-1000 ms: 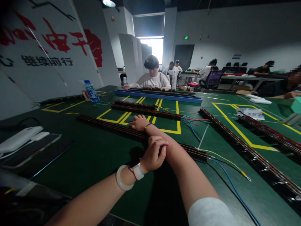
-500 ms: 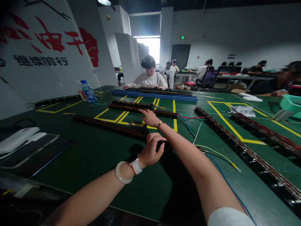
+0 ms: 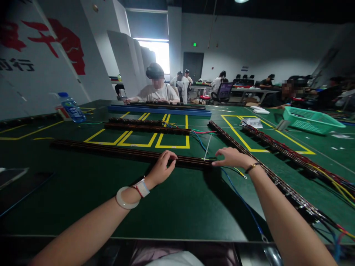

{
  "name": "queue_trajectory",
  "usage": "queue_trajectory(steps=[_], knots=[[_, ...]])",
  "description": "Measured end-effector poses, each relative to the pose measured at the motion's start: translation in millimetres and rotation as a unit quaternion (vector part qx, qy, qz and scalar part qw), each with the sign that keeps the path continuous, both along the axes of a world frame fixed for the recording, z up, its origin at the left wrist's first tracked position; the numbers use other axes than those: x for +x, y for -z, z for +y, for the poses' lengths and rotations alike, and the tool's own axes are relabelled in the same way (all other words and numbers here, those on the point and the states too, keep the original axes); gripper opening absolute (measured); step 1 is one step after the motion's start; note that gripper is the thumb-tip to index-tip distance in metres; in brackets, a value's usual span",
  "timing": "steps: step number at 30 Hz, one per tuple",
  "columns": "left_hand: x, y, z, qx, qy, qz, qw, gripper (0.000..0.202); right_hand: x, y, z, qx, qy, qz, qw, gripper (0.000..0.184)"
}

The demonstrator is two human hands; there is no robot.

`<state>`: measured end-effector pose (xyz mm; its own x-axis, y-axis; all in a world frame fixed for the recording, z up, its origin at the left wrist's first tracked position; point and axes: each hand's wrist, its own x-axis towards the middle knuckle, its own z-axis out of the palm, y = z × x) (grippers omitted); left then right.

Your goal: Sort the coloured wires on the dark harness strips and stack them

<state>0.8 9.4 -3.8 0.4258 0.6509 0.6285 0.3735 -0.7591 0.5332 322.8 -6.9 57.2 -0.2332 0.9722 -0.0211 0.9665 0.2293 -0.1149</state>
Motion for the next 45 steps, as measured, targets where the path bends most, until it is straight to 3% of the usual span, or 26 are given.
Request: queue_trajectory(steps=[2,5,10,15,19,23,28,33,38,42,45], knots=[[0,-0.7,0,-0.019,-0.002,-0.010,1.000,0.012,2,10.8,-2,-0.084,-0.001,0.022,0.996,0.043],[0,-2.2,0,-0.042,-0.006,-0.024,0.999,0.011,0,16.1,0,-0.140,-0.014,0.020,0.990,0.041],[2,-6.8,-7,-0.080,0.021,-0.028,0.996,0.008,-17,14.4,4,-0.123,-0.055,0.006,0.991,0.045],[3,-11.2,-21,-0.172,0.100,0.012,0.980,0.012,-69,23.2,8,-0.108,-0.037,0.072,0.991,0.042],[5,-11.8,-27,-0.308,0.177,0.009,0.935,0.016,-118,36.6,14,-0.052,-0.045,0.115,0.991,0.034],[8,-9.8,-28,-0.440,0.254,-0.049,0.860,0.028,-144,44.2,15,-0.033,-0.054,0.182,0.981,0.025],[13,-8.9,-29,-0.574,0.307,-0.077,0.755,0.039,-131,39.8,10,-0.055,-0.072,0.194,0.977,0.035],[14,-7.6,-28,-0.661,0.285,-0.068,0.691,0.041,-121,41.3,4,-0.038,-0.071,0.221,0.972,0.025],[14,-2.7,-26,-0.701,0.237,-0.130,0.659,0.038,-127,40.3,0,-0.029,-0.085,0.220,0.971,0.016],[15,-0.7,-25,-0.709,0.211,-0.145,0.657,0.043,-129,36.2,-4,-0.028,-0.119,0.180,0.976,0.014],[17,-1.9,-27,-0.710,0.212,-0.140,0.657,0.056,-133,34.8,-8,-0.004,-0.131,0.143,0.981,0.019]])
